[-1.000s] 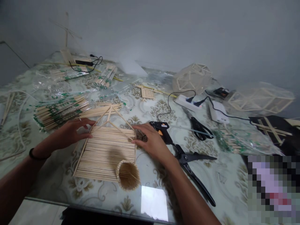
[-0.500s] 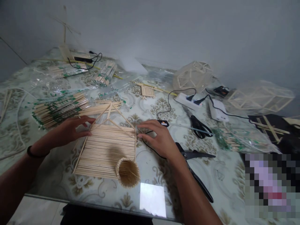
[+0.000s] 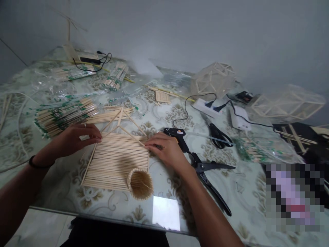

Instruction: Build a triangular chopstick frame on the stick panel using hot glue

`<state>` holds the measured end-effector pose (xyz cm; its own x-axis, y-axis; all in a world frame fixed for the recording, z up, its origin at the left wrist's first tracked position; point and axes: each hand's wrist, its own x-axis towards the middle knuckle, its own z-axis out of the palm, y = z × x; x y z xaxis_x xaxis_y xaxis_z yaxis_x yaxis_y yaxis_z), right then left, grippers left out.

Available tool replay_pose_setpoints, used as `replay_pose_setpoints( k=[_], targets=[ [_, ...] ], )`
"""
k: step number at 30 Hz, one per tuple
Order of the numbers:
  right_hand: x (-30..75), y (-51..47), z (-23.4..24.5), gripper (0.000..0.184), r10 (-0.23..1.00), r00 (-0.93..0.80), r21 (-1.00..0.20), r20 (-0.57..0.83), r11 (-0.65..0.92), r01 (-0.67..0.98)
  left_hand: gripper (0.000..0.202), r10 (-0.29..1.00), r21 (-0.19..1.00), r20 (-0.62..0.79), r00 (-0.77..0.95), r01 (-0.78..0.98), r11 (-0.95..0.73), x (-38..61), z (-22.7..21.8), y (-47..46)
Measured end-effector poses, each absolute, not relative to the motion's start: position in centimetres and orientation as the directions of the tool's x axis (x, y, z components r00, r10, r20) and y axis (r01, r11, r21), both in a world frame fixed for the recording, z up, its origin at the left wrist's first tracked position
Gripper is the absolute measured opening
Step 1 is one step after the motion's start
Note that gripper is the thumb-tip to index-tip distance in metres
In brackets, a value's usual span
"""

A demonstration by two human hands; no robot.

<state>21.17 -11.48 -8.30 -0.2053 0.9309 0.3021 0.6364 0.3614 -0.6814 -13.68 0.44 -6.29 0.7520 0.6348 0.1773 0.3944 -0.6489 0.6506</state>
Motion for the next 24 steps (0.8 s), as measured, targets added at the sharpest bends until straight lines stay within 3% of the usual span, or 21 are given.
replay_pose_setpoints(
  k=[24],
  targets=[
    [21.07, -11.51, -8.36, 0.015, 0.906, -0.257, -0.629, 0.336, 0.419, 0.655, 0.027, 0.644, 0.616, 0.206, 0.737, 0.414, -0.671, -13.70, -6.82, 0.48]
  ],
)
